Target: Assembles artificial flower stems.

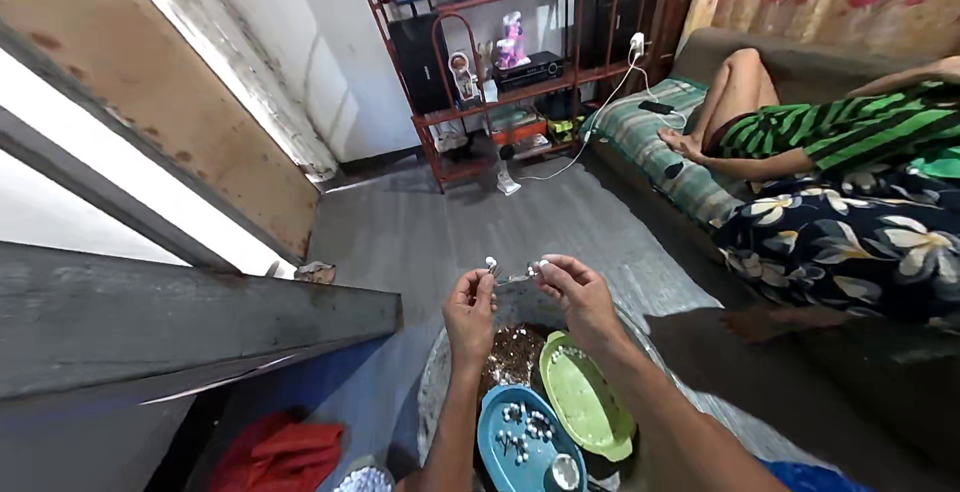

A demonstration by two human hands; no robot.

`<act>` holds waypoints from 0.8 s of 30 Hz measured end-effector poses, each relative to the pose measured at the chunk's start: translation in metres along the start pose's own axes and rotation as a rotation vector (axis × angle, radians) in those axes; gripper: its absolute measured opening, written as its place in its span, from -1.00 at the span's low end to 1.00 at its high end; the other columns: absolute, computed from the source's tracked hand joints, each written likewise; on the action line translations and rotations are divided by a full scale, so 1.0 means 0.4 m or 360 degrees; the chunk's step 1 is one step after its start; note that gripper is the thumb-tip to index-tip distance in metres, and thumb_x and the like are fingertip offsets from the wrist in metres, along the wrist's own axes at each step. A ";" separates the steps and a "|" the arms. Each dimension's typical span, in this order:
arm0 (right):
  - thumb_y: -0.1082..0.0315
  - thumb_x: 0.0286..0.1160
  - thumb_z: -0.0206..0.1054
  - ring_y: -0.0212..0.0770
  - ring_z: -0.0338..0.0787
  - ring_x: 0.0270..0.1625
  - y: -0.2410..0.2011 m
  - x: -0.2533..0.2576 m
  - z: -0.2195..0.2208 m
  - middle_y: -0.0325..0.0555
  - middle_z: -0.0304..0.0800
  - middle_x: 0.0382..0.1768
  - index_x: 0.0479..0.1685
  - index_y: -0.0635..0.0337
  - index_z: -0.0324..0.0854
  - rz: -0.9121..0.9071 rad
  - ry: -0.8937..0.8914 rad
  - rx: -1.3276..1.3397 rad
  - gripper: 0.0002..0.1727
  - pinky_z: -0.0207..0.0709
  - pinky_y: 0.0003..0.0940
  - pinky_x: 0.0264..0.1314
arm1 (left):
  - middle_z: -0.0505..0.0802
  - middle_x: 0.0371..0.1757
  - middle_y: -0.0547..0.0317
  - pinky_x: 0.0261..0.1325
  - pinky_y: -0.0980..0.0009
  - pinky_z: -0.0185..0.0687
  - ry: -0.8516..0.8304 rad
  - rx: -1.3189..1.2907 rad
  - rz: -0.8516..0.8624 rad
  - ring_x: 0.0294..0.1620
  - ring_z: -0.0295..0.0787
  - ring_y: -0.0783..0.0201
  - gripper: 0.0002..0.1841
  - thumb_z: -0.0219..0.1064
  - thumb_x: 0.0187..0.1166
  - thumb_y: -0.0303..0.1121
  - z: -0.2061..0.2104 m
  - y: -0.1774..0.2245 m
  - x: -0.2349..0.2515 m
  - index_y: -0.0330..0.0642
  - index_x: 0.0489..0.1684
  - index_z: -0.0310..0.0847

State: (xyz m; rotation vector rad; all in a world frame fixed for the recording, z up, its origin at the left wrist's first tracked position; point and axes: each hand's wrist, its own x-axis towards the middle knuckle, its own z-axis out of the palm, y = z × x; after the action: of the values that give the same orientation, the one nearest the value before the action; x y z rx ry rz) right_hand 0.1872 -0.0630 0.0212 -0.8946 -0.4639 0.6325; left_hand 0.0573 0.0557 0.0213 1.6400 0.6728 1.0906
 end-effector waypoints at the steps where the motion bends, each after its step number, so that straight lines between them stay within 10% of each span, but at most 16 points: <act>1: 0.48 0.56 0.41 -0.10 0.88 -0.12 -0.003 0.003 0.001 0.17 0.87 -0.07 0.10 0.45 0.72 -0.0001 -0.0035 0.0035 -0.76 0.81 -0.23 0.08 | 0.88 -0.27 0.06 -0.34 0.39 0.81 -0.0022 0.0017 0.0021 -0.38 0.83 0.26 -0.86 0.32 0.67 -0.47 0.000 -0.007 0.001 -0.34 -0.03 0.76; 24: 0.53 0.64 0.28 -0.05 0.89 -0.03 0.011 0.045 -0.017 0.20 0.84 0.01 0.19 0.49 0.66 0.0307 -0.0063 0.0299 -0.74 0.78 -0.17 0.21 | 0.90 -0.27 0.21 -0.32 0.46 0.80 -0.0129 0.0274 0.0201 -0.38 0.82 0.39 -0.87 0.37 0.65 -0.40 0.003 -0.037 0.000 -0.22 -0.07 0.82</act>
State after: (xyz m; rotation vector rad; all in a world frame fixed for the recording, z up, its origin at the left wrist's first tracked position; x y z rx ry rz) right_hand 0.2031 -0.0523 0.0159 -0.7543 -0.3493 0.8574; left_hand 0.0596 0.0602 0.0072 1.8855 0.6310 1.0733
